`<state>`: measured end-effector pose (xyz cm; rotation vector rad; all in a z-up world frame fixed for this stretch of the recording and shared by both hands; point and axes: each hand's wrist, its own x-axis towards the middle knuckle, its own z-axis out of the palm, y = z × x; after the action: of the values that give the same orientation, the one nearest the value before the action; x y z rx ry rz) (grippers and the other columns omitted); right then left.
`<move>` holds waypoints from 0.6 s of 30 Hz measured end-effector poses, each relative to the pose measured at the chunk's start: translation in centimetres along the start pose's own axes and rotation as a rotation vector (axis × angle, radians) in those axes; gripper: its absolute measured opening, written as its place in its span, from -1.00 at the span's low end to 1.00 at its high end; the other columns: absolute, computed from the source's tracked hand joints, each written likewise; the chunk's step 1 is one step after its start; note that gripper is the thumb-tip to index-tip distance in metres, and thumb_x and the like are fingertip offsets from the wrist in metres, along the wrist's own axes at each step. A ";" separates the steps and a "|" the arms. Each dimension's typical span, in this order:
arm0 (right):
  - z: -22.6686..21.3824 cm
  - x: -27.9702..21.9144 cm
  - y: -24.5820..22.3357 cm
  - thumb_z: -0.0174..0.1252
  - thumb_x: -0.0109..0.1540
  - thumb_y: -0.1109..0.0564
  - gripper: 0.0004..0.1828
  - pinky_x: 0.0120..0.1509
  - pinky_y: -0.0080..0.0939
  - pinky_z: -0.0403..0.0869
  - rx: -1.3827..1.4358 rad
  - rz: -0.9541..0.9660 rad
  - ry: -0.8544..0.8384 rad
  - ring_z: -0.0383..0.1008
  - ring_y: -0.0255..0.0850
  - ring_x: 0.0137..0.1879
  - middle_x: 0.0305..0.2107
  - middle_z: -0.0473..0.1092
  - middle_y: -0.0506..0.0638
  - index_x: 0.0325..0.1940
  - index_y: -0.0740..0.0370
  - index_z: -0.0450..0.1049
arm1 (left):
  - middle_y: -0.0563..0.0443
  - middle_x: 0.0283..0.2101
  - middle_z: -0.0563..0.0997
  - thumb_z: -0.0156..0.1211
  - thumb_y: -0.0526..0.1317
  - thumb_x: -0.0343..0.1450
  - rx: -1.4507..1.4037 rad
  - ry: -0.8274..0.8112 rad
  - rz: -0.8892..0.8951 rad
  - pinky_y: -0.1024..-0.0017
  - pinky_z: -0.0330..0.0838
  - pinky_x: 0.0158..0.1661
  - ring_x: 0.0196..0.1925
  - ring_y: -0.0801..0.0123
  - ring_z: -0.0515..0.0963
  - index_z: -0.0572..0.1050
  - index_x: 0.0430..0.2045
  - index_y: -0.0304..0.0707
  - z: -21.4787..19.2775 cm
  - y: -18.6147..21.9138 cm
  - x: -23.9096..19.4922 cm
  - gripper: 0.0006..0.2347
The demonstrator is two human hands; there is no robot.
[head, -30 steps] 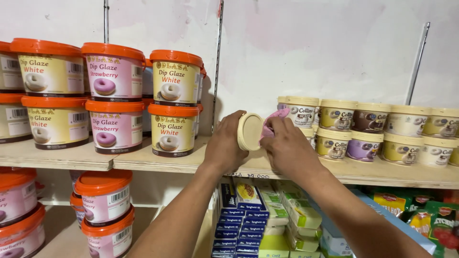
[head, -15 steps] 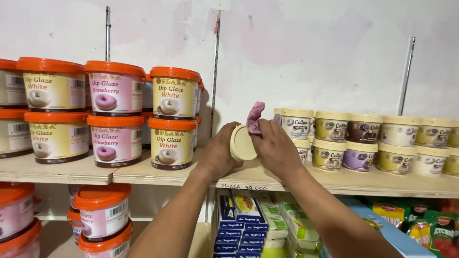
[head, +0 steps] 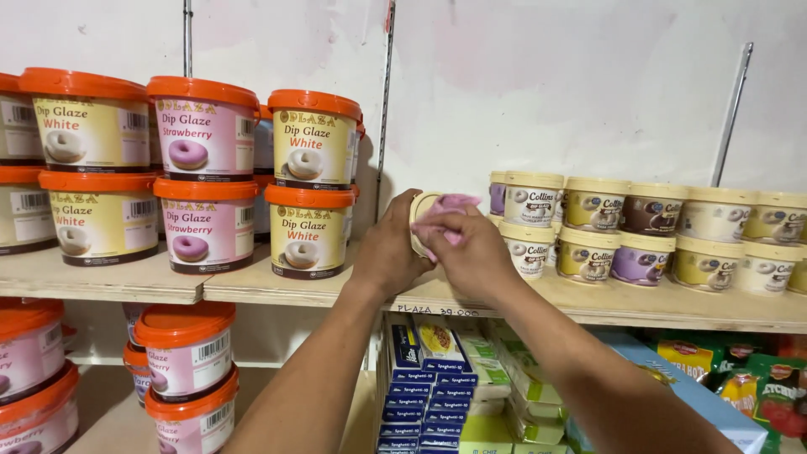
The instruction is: Wiping down containers of glaze on a grocery store shelf with a pink cloth.
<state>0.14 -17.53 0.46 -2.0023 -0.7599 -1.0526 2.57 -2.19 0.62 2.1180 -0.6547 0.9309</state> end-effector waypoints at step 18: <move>2.9 2.8 2.1 -0.01 0.36 0.05 -0.65 -0.61 -0.02 0.45 0.610 0.669 0.245 0.43 -0.04 -0.56 -0.49 0.40 0.13 -0.06 0.36 0.57 | -0.09 -0.25 0.68 0.44 0.25 0.18 -0.650 0.105 -0.278 0.21 0.50 0.02 -0.07 0.26 0.65 0.61 -0.12 -0.21 -1.2 0.8 -1.2 -0.42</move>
<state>4.39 -15.85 1.02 -1.3995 -0.1978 -0.5553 0.81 -1.60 0.63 1.5184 -0.5036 0.5676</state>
